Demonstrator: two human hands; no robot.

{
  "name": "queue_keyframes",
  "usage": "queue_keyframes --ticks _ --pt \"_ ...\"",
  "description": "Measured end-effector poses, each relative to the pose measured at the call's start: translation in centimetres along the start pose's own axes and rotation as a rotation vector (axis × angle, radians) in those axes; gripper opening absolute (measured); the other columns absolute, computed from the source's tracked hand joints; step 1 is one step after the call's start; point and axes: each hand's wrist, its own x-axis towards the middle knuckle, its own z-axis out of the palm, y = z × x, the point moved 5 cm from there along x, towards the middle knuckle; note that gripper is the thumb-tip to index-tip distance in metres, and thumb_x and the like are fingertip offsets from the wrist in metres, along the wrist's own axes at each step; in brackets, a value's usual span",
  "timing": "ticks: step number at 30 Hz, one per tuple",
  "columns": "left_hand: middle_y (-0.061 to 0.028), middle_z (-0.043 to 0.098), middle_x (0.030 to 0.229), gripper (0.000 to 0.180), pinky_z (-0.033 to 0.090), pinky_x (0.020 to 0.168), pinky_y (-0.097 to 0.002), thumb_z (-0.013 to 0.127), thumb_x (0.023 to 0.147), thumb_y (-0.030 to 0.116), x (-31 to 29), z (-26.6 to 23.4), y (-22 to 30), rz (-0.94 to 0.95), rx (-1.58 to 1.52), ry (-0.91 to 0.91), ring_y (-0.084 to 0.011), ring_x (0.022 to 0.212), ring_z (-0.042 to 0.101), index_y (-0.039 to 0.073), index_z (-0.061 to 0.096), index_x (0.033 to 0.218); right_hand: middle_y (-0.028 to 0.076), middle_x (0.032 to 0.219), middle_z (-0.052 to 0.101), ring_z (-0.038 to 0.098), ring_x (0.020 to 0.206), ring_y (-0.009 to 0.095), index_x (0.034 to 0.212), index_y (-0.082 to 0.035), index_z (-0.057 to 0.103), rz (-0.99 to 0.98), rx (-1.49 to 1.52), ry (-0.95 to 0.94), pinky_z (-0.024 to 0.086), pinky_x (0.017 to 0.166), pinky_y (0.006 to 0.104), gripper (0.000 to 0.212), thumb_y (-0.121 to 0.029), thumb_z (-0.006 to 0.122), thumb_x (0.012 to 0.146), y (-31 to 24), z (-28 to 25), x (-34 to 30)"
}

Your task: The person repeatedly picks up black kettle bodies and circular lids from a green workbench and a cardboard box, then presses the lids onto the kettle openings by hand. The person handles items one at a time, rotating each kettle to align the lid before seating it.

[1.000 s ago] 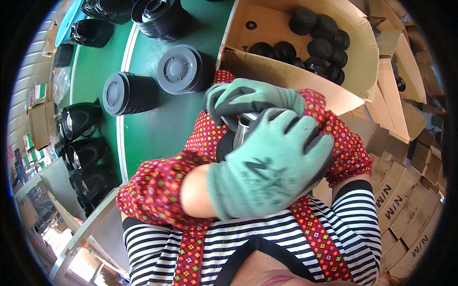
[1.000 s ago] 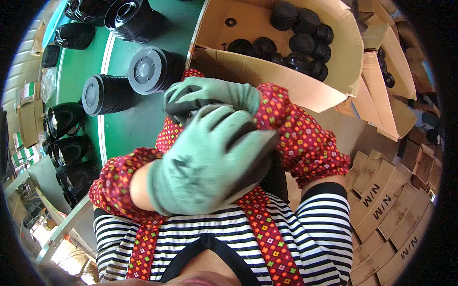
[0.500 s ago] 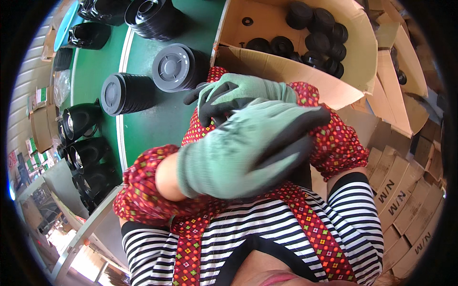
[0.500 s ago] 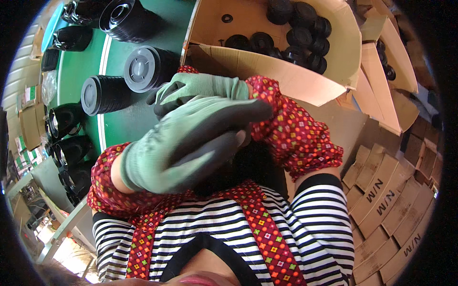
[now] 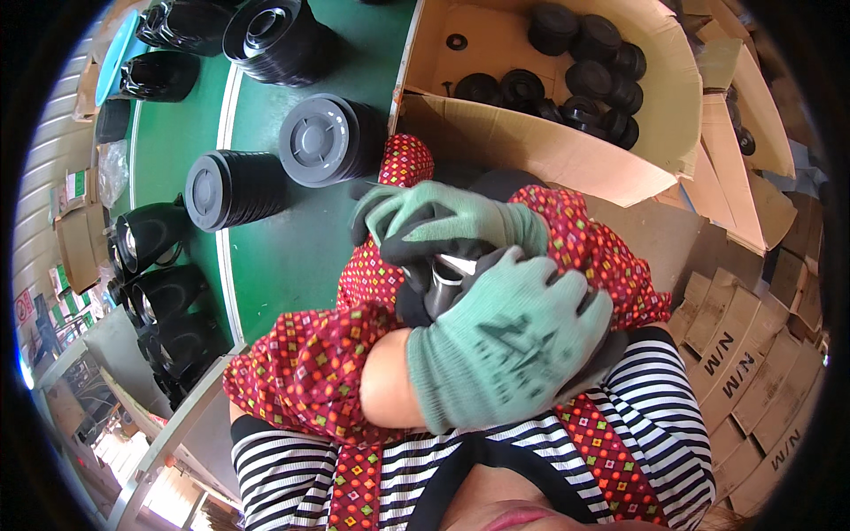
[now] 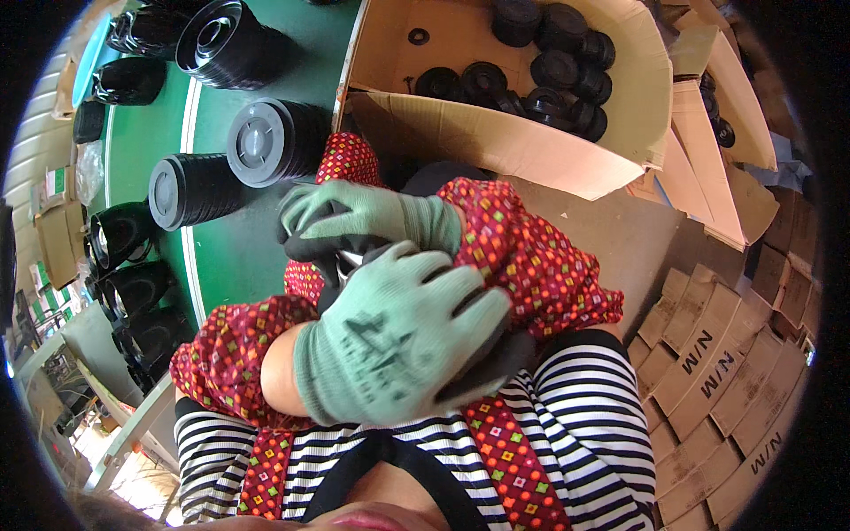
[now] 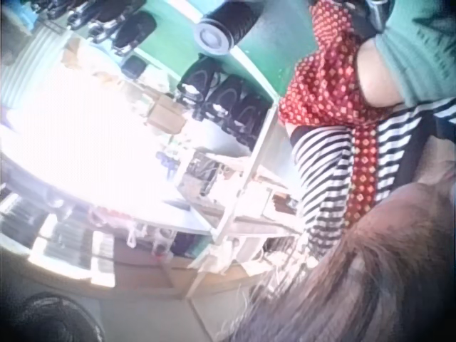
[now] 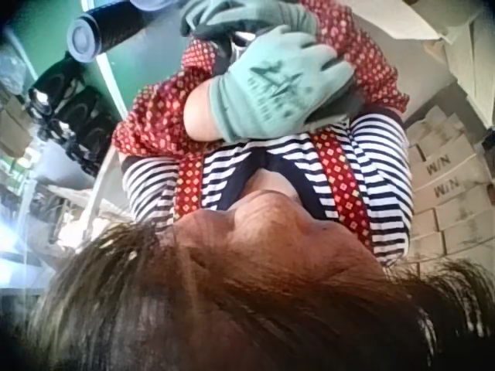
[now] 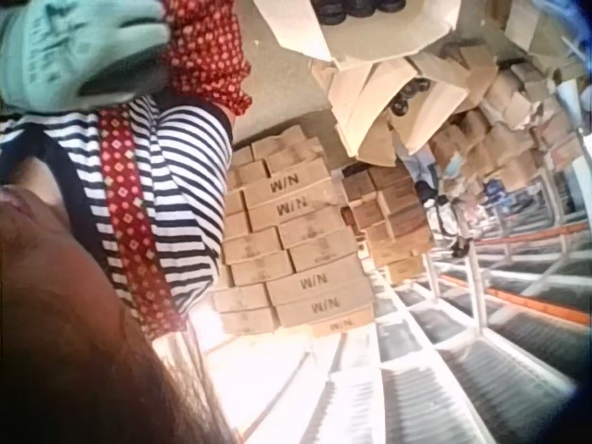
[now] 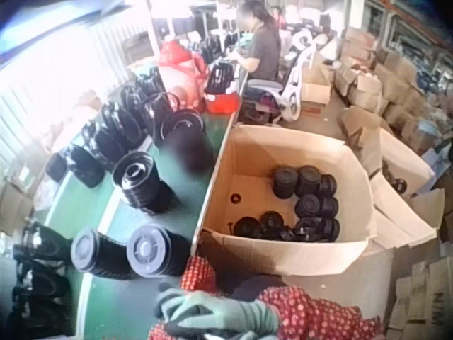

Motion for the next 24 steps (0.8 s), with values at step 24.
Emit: queue_keyframes --ticks 24 --pt "-0.0125 0.069 0.078 0.037 0.053 0.076 -0.0485 0.064 0.101 0.026 -5.6 -3.2 -8.7 0.572 -0.914 0.445 -0.0275 0.070 0.068 -0.002 0.074 0.079 0.020 0.112 0.066 0.064 0.104 0.041 0.115 0.002 0.067 0.207 -1.178 0.305 0.050 0.096 0.0517 0.026 -0.012 0.071 0.093 -9.2 -2.0 -3.6"
